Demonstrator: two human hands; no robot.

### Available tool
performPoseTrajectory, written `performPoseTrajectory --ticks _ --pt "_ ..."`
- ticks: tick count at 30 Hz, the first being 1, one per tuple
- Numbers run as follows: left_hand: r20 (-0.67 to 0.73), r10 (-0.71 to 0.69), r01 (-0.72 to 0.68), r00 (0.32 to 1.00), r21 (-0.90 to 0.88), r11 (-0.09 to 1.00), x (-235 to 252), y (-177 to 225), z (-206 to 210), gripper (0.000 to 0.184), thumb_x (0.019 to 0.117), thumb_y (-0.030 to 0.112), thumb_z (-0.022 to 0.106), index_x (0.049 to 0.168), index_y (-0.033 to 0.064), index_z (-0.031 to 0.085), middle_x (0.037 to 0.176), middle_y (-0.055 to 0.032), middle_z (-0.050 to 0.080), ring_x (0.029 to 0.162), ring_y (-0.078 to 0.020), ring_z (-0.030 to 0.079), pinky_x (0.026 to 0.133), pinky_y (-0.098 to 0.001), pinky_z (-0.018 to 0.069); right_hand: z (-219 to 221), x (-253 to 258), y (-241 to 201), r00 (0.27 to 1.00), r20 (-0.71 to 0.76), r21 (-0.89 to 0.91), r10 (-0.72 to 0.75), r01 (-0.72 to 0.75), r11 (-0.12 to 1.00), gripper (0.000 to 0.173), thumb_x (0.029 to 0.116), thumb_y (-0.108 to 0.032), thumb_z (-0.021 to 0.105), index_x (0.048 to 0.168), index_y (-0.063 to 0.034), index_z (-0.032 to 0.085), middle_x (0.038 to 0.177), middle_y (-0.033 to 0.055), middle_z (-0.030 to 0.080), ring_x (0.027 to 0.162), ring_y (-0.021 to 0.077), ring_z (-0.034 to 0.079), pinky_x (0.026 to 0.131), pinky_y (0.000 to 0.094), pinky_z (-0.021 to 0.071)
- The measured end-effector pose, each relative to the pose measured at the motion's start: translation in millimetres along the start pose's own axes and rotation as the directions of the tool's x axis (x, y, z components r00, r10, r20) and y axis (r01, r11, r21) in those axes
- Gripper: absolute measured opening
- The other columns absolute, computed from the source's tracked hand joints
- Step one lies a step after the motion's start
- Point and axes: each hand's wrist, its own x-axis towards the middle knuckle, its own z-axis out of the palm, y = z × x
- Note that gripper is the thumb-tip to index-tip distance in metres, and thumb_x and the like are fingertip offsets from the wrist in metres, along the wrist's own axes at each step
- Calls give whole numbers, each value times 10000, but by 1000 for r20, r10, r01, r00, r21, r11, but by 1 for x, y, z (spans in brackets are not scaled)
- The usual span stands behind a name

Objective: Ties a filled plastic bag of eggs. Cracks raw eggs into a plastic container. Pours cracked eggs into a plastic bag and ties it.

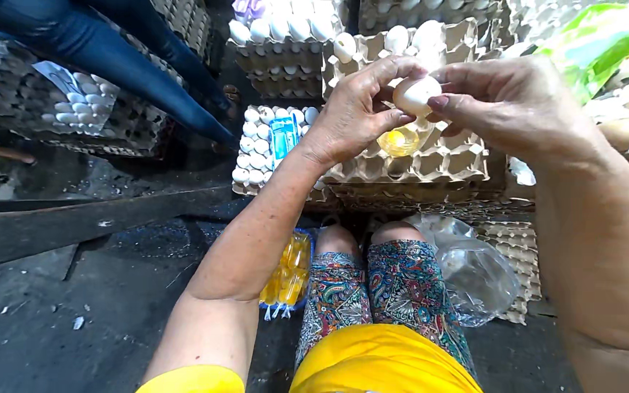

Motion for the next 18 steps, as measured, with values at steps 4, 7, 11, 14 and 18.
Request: performPoseTrajectory --ticks 4,7,11,14,18 --pt "28 -73 73 997 -20 997 0 6 -1 423 899 -22 741 1294 -57 594 1281 -150 635 1048 -149 707 927 -279 610 0 1 2 1000 17 -15 -13 13 1000 271 993 -254 646 1210 -107 714 989 -44 757 830 39 731 725 241 638" --pt "29 -97 97 995 8 995 1 9 -1 428 901 -4 748 1298 -53 597 1276 -144 644 1054 -143 707 936 -273 606 0 2 3 1000 23 4 -1 1 1000 258 991 -243 649 1195 -102 721 984 -36 761 832 53 738 732 251 644" --pt "37 -98 97 995 24 995 1 8 -1 416 904 -22 735 1296 -49 598 1262 -141 655 1048 -144 712 933 -276 608 0 5 3 1000 18 -54 2 -1 999 248 986 -267 651 1169 -118 730 958 -52 759 804 33 730 714 241 638" --pt "41 -104 103 994 37 994 -1 10 -1 413 910 -12 732 1298 -51 598 1254 -142 659 1045 -138 712 935 -270 606 3 6 4 1000 -7 -127 -26 25 992 229 976 -284 648 1127 -137 737 933 -64 752 781 7 716 702 233 630" --pt "38 -167 166 985 32 986 1 17 -1 390 927 56 742 1283 -35 611 1217 -111 685 1010 -115 724 902 -259 619 7 5 4 997 -39 -199 -63 54 979 221 961 -277 644 1109 -143 738 914 -67 739 759 -27 684 698 208 600"
